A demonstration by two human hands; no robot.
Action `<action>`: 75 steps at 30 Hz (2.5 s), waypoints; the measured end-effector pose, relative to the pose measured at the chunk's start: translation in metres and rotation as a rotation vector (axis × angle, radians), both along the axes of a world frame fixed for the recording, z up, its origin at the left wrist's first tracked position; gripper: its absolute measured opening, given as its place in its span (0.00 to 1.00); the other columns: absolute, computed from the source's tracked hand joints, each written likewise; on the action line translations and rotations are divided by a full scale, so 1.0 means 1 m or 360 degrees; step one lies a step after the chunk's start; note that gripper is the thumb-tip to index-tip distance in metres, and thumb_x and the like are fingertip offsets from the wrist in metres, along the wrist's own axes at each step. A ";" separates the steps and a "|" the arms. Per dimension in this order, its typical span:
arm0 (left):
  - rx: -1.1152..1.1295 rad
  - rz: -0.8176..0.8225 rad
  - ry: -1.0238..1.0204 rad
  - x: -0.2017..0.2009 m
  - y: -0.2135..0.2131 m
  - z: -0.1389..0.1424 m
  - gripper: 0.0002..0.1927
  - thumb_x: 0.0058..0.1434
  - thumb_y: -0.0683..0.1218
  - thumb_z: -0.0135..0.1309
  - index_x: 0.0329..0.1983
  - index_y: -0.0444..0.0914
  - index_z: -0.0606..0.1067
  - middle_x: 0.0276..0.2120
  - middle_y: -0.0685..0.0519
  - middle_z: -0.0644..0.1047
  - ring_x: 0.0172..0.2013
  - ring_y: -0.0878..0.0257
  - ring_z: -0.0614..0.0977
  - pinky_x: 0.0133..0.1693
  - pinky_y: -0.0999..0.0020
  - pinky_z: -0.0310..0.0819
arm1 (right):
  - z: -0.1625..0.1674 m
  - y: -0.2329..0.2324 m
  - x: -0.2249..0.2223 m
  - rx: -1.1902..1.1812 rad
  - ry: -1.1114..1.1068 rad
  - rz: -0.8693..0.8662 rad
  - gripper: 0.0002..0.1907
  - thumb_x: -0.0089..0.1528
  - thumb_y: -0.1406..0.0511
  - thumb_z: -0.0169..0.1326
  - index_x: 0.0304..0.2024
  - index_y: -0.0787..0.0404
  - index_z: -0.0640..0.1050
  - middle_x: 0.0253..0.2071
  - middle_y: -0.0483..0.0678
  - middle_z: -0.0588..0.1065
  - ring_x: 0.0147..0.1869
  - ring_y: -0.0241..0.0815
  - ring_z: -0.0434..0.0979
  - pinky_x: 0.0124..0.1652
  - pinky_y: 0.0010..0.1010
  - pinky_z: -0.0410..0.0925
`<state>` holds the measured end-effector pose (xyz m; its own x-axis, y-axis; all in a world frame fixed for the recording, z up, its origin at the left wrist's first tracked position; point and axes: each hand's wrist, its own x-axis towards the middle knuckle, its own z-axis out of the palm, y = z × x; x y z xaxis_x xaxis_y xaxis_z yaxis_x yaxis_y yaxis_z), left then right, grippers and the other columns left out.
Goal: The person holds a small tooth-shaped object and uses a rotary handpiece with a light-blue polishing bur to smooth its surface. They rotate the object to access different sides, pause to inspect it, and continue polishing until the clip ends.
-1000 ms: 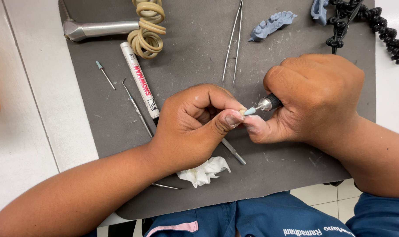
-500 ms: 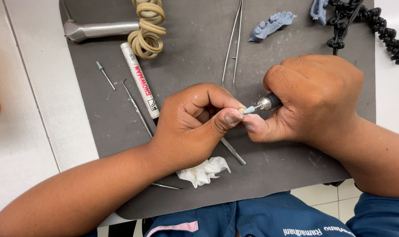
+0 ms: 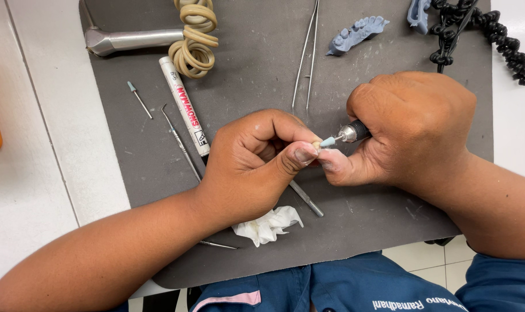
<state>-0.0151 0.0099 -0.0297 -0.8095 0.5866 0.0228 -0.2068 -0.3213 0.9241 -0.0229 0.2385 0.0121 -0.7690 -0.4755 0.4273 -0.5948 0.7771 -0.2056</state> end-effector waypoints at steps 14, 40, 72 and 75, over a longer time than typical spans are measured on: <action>0.0057 0.0082 -0.0024 0.001 0.000 0.002 0.12 0.78 0.48 0.54 0.48 0.33 0.74 0.40 0.53 0.78 0.41 0.72 0.79 0.48 0.76 0.77 | -0.001 0.030 0.006 0.0127 0.0005 -0.0222 0.34 0.61 0.40 0.55 0.20 0.62 0.71 0.17 0.48 0.63 0.22 0.47 0.65 0.22 0.35 0.58; 0.0018 0.0006 -0.0110 -0.022 0.001 -0.018 0.12 0.75 0.49 0.53 0.51 0.34 0.74 0.42 0.54 0.76 0.43 0.69 0.78 0.48 0.71 0.78 | -0.015 0.051 -0.023 -0.0038 0.0199 0.0018 0.28 0.57 0.46 0.60 0.22 0.63 0.70 0.18 0.48 0.62 0.21 0.47 0.63 0.25 0.38 0.57; 0.0012 -0.0275 -0.0226 -0.017 -0.004 -0.006 0.15 0.74 0.51 0.55 0.47 0.34 0.76 0.40 0.55 0.79 0.41 0.72 0.79 0.45 0.76 0.76 | -0.008 0.007 -0.006 -0.0146 -0.0001 0.0174 0.32 0.59 0.42 0.62 0.21 0.62 0.72 0.18 0.48 0.66 0.21 0.45 0.67 0.21 0.32 0.59; -0.0025 -0.0262 -0.0221 -0.017 -0.003 -0.006 0.15 0.73 0.51 0.55 0.47 0.34 0.76 0.40 0.55 0.79 0.41 0.72 0.79 0.46 0.76 0.77 | -0.008 0.006 -0.005 -0.0113 0.0025 0.0129 0.33 0.57 0.42 0.62 0.19 0.62 0.71 0.16 0.47 0.65 0.20 0.45 0.66 0.21 0.33 0.58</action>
<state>-0.0323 0.0066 -0.0360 -0.6976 0.7104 -0.0926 -0.3809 -0.2583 0.8878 -0.0282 0.2442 0.0046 -0.7222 -0.5039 0.4737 -0.6586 0.7102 -0.2486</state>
